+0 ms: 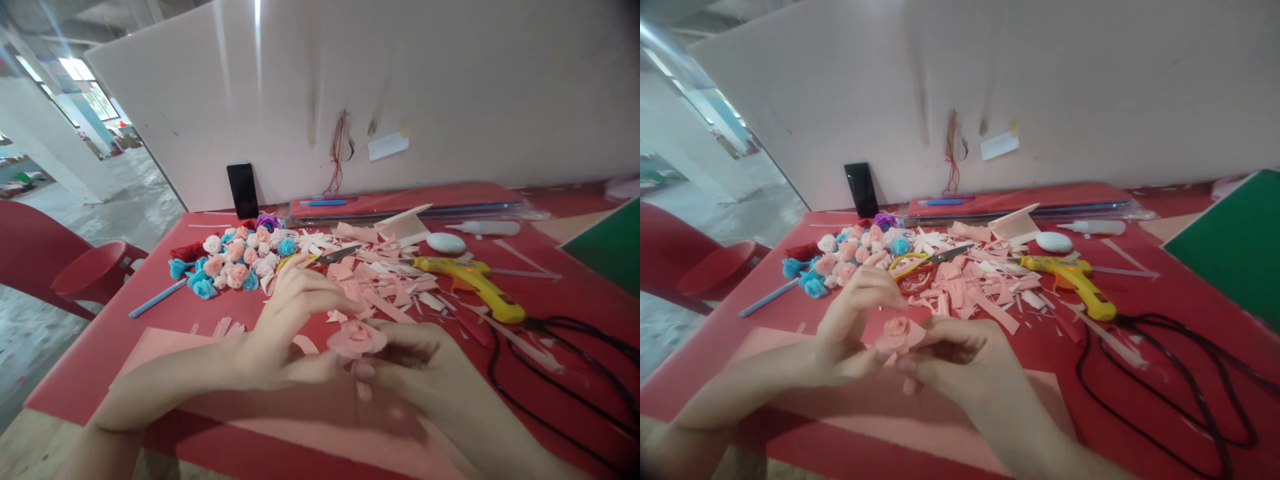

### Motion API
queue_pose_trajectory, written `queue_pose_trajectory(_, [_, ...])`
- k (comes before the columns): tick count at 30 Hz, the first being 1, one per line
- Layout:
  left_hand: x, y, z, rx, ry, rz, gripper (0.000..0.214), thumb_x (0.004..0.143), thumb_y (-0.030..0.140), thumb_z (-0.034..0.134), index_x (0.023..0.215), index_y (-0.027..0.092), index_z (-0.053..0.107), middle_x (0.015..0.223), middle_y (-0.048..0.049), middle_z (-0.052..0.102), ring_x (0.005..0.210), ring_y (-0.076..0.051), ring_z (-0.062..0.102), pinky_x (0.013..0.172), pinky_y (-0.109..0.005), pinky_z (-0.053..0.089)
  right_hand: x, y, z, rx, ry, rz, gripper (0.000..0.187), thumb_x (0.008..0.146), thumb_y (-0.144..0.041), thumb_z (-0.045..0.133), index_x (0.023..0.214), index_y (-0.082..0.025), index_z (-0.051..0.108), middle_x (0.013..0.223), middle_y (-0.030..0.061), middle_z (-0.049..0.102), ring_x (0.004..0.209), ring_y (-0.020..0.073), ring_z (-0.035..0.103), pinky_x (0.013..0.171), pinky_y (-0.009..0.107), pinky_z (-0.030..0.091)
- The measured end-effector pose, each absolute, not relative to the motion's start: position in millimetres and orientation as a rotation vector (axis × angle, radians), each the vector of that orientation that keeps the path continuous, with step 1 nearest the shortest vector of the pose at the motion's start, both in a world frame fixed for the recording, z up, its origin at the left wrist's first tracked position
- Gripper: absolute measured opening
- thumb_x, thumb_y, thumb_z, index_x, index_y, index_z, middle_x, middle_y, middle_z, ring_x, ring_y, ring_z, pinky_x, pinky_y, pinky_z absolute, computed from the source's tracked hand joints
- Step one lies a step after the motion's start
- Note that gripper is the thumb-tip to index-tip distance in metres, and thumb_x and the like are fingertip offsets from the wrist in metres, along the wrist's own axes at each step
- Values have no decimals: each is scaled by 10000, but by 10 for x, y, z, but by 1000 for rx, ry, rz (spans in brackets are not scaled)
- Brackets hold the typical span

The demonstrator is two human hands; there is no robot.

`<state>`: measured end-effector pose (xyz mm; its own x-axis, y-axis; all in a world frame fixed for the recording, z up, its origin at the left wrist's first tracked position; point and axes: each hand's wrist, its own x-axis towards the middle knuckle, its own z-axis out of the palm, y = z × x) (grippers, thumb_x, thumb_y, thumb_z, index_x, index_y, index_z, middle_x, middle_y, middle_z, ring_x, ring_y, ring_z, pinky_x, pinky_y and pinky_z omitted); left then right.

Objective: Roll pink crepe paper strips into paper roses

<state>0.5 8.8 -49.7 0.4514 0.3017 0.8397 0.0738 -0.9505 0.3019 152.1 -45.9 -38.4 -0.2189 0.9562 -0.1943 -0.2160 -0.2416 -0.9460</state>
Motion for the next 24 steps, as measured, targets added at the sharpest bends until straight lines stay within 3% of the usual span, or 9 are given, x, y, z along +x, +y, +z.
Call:
queue_pose_trajectory(10, [16, 46, -487, 2493, 296, 1539, 182, 811, 238, 499, 940, 114, 531, 784, -53, 581, 742, -143, 551, 652, -302, 478, 1522, -474, -411, -1087, -1061, 1646, 169, 528, -93, 774, 547, -253, 724, 533, -51, 647, 494, 90, 592, 505, 140, 505])
queue_pose_trajectory(18, [72, 11, -489, 2441, 249, 1576, 162, 797, 223, 511, 913, 112, 533, 753, -44, 575, 705, -136, 549, 650, -301, 485, 1460, -464, -433, -1074, -1081, 1547, 277, 548, -13, 598, 466, -265, 681, 481, -71, 636, 477, 129, 623, 490, 192, 533])
queue_pose_trajectory(24, [47, -8, -457, 2527, 249, 1500, 205, 788, 258, 544, 924, 107, 519, 752, -33, 566, 694, -124, 541, 649, -292, 487, 1450, -506, -388, -1214, -1033, 1474, 162, 556, -107, 669, 536, -263, 708, 567, -34, 679, 568, 145, 647, 518, 209, 540])
